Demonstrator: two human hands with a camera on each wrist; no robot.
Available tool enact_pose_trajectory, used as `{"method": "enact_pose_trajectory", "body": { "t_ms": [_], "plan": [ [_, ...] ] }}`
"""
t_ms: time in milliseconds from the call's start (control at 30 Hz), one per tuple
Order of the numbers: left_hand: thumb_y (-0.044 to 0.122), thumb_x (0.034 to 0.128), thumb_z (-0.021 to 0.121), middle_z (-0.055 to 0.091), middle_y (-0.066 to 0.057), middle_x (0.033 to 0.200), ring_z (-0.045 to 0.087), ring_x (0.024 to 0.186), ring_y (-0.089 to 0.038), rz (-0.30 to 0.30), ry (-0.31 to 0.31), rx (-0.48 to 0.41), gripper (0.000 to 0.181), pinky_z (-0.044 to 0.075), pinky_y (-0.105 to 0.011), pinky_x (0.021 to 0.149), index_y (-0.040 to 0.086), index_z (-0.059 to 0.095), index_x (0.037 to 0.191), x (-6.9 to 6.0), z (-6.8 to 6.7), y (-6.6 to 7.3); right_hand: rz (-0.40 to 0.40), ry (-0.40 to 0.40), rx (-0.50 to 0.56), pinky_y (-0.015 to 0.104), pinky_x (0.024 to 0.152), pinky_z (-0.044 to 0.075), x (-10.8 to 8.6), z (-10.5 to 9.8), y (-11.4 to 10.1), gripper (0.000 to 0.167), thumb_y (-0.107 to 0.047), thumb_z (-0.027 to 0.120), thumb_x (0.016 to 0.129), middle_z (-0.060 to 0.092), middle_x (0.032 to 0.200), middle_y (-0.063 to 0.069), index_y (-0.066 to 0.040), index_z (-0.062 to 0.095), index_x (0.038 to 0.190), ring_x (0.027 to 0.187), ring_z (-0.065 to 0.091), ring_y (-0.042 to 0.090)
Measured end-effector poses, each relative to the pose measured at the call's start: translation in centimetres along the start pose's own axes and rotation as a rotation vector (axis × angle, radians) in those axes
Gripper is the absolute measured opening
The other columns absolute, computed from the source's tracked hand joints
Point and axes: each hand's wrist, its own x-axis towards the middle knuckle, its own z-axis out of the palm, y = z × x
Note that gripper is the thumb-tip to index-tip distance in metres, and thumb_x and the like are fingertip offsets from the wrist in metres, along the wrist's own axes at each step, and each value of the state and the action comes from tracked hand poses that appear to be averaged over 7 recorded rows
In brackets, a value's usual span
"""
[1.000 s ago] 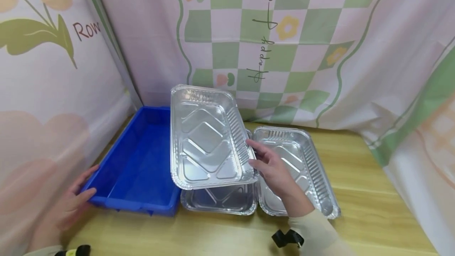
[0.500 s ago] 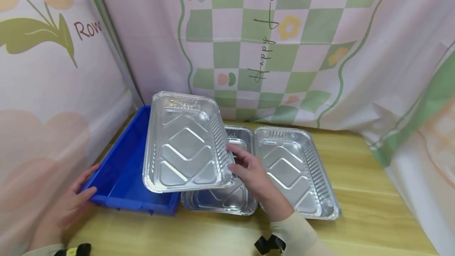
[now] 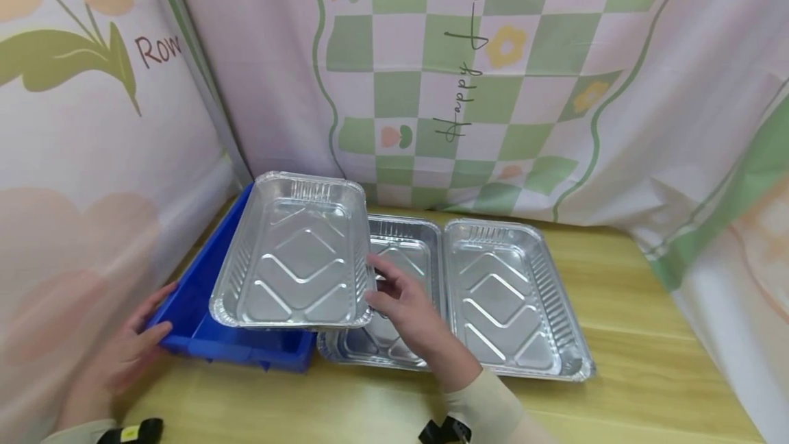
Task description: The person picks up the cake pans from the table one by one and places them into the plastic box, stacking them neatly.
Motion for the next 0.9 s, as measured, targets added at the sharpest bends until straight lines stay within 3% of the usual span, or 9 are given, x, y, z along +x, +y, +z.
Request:
{"method": "enact_pose_trajectory", "body": {
  "t_ms": [233, 400, 567, 767, 900],
  "plan": [
    [-0.006, 0.1034, 0.031, 0.05, 0.006, 0.134, 0.06, 0.113, -0.017, -0.031, 0.012, -0.022, 0.062, 0.054, -0.035, 0.087, 0.022, 0.022, 0.157, 0.0, 0.0, 0.0, -0.005, 0.016, 0.051, 0.035, 0.094, 0.051, 0.7, 1.6, 0.1, 0.067, 0.004, 0.062, 0.088, 0.048, 0.134, 0.032, 0.006, 0.033, 0.148, 0.122, 0.052, 0.043],
    [-0.006, 0.1033, 0.032, 0.052, 0.006, 0.133, 0.061, 0.111, -0.017, -0.031, 0.008, -0.029, 0.062, 0.055, -0.034, 0.086, 0.024, 0.024, 0.157, 0.0, 0.0, 0.0, -0.006, -0.001, 0.043, 0.037, 0.096, 0.049, 1.1, 2.8, 0.3, 0.068, 0.003, 0.062, 0.088, 0.043, 0.141, 0.031, 0.007, 0.032, 0.148, 0.124, 0.049, 0.044],
    [-0.008, 0.1028, 0.031, 0.052, 0.004, 0.132, 0.061, 0.11, -0.018, -0.016, -0.01, -0.064, 0.063, 0.055, -0.034, 0.086, 0.024, 0.025, 0.156, 0.1, 0.0, 0.0, 0.007, -0.001, 0.004, 0.036, 0.095, 0.05, 1.5, 3.9, 0.2, 0.068, 0.003, 0.064, 0.087, 0.038, 0.148, 0.026, 0.004, 0.034, 0.149, 0.125, 0.049, 0.041],
    [-0.01, 0.102, 0.031, 0.054, 0.003, 0.131, 0.062, 0.109, -0.017, -0.003, -0.01, -0.071, 0.064, 0.055, -0.032, 0.085, 0.024, 0.026, 0.156, 0.0, -0.2, -0.1, 0.026, 0.007, -0.059, 0.036, 0.092, 0.052, 2.0, 5.1, 0.2, 0.069, 0.001, 0.067, 0.086, 0.045, 0.143, 0.024, 0.001, 0.038, 0.148, 0.124, 0.051, 0.039],
    [-0.011, 0.1019, 0.028, 0.053, 0.001, 0.133, 0.062, 0.111, -0.019, 0.006, -0.042, -0.102, 0.065, 0.055, -0.034, 0.086, 0.022, 0.022, 0.157, 0.2, -0.3, -0.2, 0.039, 0.038, -0.12, 0.034, 0.087, 0.054, 2.1, 5.7, 0.2, 0.07, -0.002, 0.07, 0.085, 0.05, 0.139, 0.023, -0.003, 0.04, 0.148, 0.121, 0.054, 0.037]
  ]
}}
